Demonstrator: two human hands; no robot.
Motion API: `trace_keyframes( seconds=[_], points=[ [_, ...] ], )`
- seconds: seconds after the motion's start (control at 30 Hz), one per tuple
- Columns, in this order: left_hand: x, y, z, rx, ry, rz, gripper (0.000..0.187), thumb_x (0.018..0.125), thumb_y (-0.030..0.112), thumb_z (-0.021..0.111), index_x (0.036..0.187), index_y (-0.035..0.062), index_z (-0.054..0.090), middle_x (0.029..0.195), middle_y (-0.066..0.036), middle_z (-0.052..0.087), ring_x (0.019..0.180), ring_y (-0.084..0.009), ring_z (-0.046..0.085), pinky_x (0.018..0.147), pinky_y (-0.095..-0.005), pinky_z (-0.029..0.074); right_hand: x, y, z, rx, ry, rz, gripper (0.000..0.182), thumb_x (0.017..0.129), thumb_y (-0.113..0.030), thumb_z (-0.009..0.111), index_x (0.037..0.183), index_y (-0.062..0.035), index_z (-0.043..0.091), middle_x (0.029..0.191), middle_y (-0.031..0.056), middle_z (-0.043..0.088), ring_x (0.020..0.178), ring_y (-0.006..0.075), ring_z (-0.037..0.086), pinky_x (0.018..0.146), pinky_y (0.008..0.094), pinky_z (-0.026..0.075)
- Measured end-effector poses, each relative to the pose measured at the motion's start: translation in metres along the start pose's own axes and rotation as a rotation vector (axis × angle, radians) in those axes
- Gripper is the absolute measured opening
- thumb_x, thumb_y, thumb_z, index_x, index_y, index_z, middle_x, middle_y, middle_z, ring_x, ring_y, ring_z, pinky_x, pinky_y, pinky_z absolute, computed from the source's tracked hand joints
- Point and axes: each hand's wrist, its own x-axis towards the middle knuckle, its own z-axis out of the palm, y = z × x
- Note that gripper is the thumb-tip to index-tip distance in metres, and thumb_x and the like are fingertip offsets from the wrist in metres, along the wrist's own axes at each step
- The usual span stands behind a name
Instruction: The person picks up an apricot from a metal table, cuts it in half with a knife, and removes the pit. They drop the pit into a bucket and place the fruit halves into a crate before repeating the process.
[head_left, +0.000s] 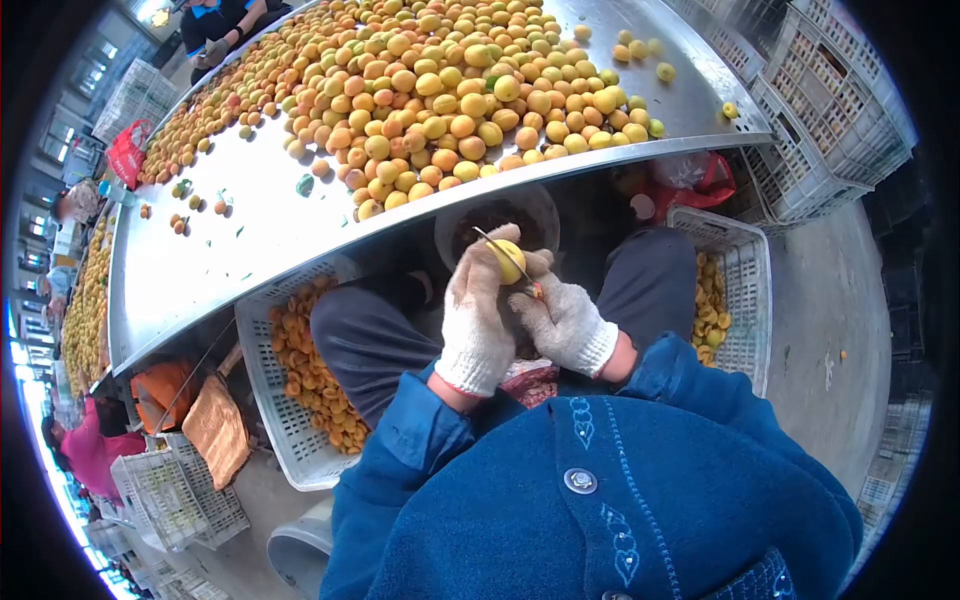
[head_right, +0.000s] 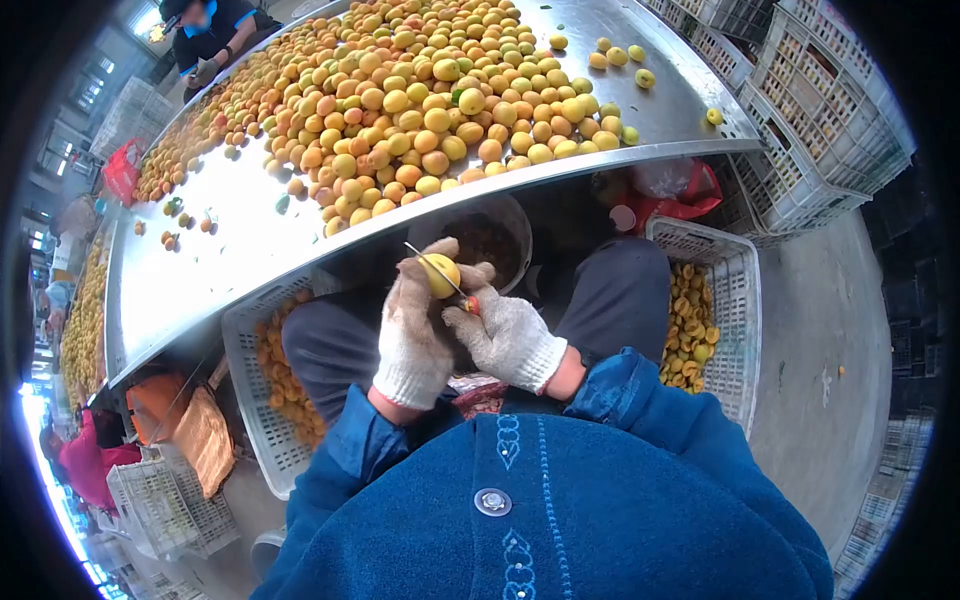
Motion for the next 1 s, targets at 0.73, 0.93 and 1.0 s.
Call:
trace_keyframes(
  seconds=[0.73,0.93,1.0],
  points=[
    [0.003,-0.008,-0.008,-0.327,-0.063,-0.112,0.047,0.096,0.039,0.057,0.129,0.0057,0.049,0.121,-0.022,0.06,0.109,-0.0302,0.059,0.097,-0.0428,0.048,0.003,-0.002,-0.014,0.034,-0.022,0.018,0.03,0.093,-0.028,0.061,0.099,0.0021,0.058,0.08,0.0248,0.066,0.077,0.0432,0.065,0.064,0.0463,0.052],
    [0.003,0.001,-0.001,-0.217,-0.001,-0.066,0.034,0.099,0.023,0.056,0.126,0.0046,0.049,0.117,-0.02,0.06,0.114,-0.0321,0.059,0.099,-0.0435,0.048,0.01,0.003,-0.022,-0.053,-0.113,0.018,0.03,0.094,-0.027,0.06,0.097,0.0022,0.057,0.079,0.0266,0.064,0.077,0.044,0.064,0.064,0.0464,0.051],
    [0.0,0.0,0.001,-0.184,0.021,-0.071,0.032,0.098,0.018,0.055,0.126,0.0038,0.049,0.116,-0.019,0.06,0.116,-0.0328,0.058,0.1,-0.0434,0.048,0.004,0.008,-0.019,0.017,-0.16,0.005,0.029,0.095,-0.026,0.059,0.1,0.0021,0.058,0.084,0.0262,0.066,0.081,0.0421,0.065,0.068,0.044,0.051]
  ],
)
